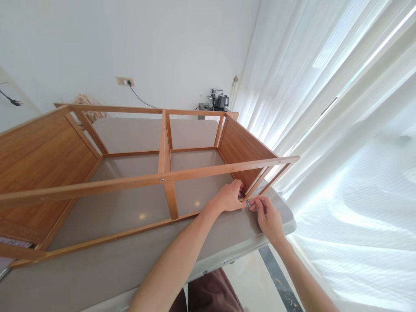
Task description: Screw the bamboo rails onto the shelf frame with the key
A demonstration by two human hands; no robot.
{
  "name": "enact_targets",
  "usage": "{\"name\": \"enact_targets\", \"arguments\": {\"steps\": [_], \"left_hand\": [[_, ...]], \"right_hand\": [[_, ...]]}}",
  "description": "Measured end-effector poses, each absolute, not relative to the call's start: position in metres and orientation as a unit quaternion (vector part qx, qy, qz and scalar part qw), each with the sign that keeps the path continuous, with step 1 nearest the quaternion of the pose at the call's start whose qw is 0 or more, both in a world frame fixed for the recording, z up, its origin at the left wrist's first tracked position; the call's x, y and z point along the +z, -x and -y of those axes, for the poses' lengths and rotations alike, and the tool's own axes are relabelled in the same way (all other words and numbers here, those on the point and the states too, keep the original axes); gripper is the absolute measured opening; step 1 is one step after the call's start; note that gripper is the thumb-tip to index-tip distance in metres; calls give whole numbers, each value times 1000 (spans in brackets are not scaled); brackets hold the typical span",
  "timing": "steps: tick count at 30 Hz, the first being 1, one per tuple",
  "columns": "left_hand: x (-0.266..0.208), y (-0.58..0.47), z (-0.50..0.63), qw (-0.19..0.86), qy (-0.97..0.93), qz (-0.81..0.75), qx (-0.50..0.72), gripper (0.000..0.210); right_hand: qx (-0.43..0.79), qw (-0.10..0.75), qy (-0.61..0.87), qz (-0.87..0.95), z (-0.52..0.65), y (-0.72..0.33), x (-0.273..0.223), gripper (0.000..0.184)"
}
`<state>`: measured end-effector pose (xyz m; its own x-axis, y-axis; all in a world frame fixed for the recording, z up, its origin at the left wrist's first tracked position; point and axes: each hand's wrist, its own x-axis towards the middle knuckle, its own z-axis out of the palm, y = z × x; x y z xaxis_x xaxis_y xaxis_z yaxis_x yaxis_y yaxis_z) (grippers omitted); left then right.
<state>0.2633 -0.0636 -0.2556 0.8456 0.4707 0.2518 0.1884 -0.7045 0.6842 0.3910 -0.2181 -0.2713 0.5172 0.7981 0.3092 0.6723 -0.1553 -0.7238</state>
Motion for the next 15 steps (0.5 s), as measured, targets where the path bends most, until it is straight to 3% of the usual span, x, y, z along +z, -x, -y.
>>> {"name": "enact_targets", "arguments": {"steps": [10,15], "left_hand": [[-247,-259,67,352,-897,-194,186,42],[-250,-259,66,352,-896,-188,196,43]], "right_hand": [[90,436,755,481,218,-392,-267,38],[61,375,746,547,219,-393,-269,34]]}}
